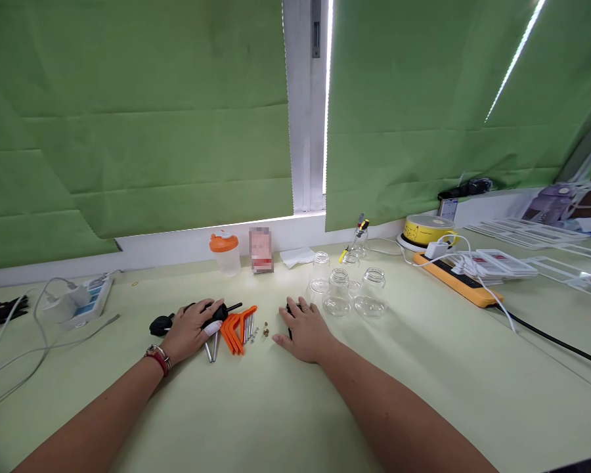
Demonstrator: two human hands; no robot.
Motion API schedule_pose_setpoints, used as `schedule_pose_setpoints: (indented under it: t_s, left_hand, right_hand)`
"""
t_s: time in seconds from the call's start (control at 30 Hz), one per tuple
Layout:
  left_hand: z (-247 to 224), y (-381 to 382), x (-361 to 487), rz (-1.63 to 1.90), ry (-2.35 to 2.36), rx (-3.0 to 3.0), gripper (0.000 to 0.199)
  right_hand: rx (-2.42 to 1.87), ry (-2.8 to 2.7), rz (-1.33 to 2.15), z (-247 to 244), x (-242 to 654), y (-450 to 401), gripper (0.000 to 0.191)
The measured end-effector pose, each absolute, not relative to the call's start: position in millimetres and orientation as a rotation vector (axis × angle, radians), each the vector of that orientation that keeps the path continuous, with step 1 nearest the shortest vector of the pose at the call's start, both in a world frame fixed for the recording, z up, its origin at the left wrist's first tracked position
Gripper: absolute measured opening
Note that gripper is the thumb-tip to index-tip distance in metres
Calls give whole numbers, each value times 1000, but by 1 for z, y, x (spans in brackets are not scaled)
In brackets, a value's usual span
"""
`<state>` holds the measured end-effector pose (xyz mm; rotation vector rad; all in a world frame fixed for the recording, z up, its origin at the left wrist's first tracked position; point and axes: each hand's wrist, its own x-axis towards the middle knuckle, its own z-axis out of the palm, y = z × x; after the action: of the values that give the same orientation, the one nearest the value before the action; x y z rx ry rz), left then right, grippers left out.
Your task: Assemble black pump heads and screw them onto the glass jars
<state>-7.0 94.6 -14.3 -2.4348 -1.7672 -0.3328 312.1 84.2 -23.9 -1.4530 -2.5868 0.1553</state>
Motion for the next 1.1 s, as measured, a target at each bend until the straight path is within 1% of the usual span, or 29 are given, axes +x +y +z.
schedule_pose_setpoints:
  t_s: [0.73,1.1]
  left_hand:
    - [-17,107,33,-354,-1707,-2473,50]
    - [-16,104,33,-368,-1706,-2522,50]
  right_hand:
    - [-1450,-2620,199,-21,320,87,76]
    - [-1466,-2632,217,-20,323,88,76]
